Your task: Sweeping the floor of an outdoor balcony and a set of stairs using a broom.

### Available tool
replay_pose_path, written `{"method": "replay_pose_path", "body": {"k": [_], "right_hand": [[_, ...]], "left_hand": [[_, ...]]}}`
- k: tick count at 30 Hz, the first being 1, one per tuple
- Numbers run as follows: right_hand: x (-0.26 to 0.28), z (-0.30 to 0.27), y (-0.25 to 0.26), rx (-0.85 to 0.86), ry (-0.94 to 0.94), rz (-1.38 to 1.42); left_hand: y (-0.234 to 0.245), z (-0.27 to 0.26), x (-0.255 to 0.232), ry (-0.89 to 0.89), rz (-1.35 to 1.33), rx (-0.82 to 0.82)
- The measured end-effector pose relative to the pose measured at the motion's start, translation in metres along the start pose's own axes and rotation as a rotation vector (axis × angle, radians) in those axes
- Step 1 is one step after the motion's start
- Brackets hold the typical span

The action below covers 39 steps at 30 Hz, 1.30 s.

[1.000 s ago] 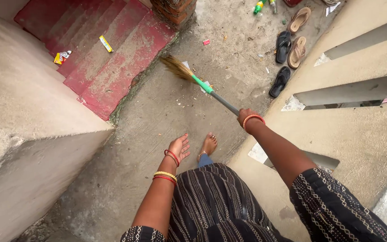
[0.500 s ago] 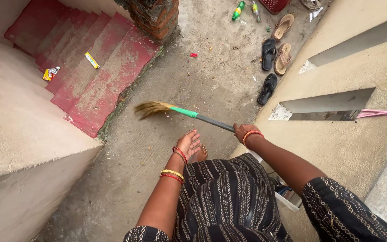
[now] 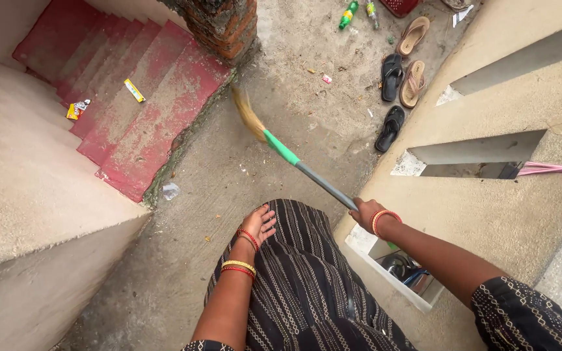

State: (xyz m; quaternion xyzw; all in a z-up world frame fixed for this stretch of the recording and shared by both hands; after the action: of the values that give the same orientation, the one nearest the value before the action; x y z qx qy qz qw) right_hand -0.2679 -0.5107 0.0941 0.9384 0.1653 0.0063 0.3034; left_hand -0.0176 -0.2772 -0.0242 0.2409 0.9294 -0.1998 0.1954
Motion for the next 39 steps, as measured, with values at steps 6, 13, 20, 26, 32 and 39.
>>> {"method": "replay_pose_path", "body": {"k": [6,13,20,26,32,39], "right_hand": [[-0.019,-0.008,-0.036,0.033,0.168,-0.457],[-0.084,0.037,0.035,-0.053,-0.078,-0.456],[-0.053,0.005,0.076,-0.083,-0.336,0.294],[-0.038,-0.004,0.013,-0.052,0.067,0.078],[0.078,-0.009,-0.089,0.061,0.437,-0.141],[0.175,-0.028,-0.052,0.273,0.144,0.194]], "left_hand": [[-0.008,0.015,0.005,0.026,0.010,-0.003],[-0.001,-0.002,-0.015,-0.051,-0.015,-0.016],[0.019,-0.003,-0.010,-0.030,-0.071,-0.074],[0.018,0.000,-0.003,-0.044,-0.038,-0.088],[0.032,-0.003,0.006,-0.049,-0.052,-0.117],[0.055,-0.020,-0.016,-0.069,-0.007,-0.167]]}}
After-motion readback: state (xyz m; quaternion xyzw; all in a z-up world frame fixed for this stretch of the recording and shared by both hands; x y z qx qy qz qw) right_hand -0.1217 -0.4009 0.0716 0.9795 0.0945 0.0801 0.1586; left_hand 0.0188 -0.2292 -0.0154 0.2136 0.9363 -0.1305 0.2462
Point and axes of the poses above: each hand's wrist, its own z-axis towards the middle knuckle, its own y-axis out of the back of the hand, x = y × z, the point moved 3 cm from there along z, towards the middle knuckle, and after that the axes turned 15 degrees about -y, right-handed, at the moved point
